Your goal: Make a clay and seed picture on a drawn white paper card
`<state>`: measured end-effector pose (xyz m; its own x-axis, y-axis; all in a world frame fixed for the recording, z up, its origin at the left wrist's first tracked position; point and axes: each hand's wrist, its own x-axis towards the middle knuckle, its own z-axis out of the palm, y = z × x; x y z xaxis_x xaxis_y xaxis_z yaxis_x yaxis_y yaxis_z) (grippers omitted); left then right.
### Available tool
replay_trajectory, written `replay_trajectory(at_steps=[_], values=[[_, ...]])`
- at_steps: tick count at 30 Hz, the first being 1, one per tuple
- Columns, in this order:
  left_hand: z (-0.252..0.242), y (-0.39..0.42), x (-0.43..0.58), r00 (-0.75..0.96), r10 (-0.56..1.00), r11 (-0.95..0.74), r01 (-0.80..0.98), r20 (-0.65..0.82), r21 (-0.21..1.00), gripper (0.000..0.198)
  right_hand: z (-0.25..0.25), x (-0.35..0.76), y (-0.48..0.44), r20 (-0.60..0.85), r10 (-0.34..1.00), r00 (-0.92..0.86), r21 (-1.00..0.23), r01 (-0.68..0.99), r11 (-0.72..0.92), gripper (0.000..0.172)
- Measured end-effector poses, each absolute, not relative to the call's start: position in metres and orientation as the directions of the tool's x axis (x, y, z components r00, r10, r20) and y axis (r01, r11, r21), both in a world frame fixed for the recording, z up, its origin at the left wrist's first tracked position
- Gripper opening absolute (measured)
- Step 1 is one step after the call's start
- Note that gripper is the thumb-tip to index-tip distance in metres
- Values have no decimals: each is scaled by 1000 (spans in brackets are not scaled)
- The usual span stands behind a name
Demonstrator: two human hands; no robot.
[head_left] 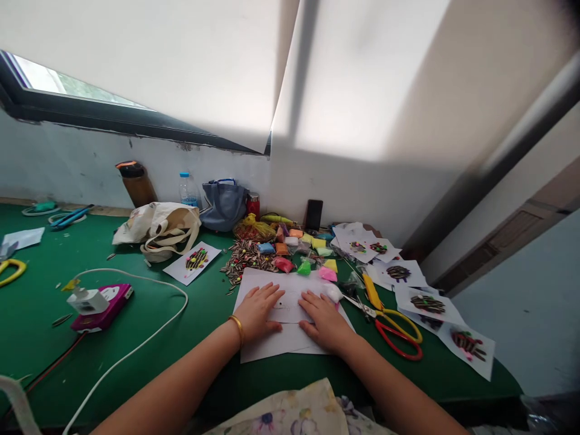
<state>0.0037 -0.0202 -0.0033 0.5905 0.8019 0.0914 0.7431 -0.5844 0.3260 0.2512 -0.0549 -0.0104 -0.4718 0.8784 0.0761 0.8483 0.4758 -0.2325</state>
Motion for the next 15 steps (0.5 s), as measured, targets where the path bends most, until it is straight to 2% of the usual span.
replay_trajectory(at_steps=[5,9,12,15], values=[[-8,-27,3,589,798,-596,741,126,310,82,-8,251,-51,117,824,-555,-250,786,565,53],[-7,-31,3,565,815,-574,749,134,331,80,-12,259,-42,294,832,-470,-203,820,535,46],[-6,-33,5,555,819,-568,746,147,348,80,-13,273,-34,437,860,-264,-164,916,365,46],[-6,-32,5,551,820,-566,744,153,355,81,-12,290,-27,425,904,-49,-125,986,112,46]])
